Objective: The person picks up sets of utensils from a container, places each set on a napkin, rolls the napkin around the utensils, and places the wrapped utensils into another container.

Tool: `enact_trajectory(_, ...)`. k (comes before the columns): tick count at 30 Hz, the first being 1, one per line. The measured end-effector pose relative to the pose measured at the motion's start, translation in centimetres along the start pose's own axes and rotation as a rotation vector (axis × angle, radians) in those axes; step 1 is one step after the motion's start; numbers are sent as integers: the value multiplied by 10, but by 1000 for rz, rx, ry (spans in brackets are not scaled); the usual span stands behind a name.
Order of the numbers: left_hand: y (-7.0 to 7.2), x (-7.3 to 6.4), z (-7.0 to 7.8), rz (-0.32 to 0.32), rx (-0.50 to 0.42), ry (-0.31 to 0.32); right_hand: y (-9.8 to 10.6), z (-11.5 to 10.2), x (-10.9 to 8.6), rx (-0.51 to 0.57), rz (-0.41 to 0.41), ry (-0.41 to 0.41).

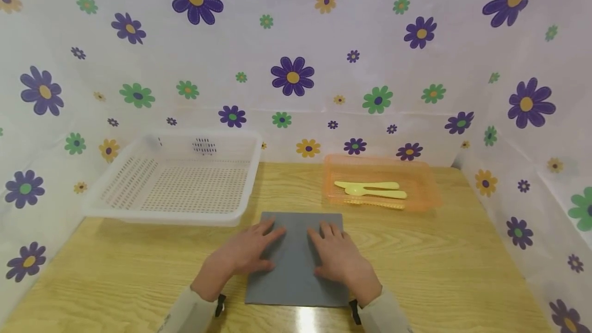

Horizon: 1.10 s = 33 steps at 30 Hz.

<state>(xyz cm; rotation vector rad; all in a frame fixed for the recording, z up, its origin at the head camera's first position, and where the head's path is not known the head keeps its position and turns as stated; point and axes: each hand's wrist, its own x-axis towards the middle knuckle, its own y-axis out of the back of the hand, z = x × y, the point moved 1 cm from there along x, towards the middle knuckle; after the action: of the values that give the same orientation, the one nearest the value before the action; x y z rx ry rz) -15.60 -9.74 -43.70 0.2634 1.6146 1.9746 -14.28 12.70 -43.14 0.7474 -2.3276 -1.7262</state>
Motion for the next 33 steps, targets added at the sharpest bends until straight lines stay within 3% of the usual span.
enact_trajectory(12,0,-2,3,-23,11,29,-3,2,2,-15,-49,-13)
enact_trajectory(25,5,-5,4,-45,-5,34,0,5,4,-9,-43,16)
enact_trajectory(33,4,-5,5,-59,11,44,0,5,4,10,-54,-7)
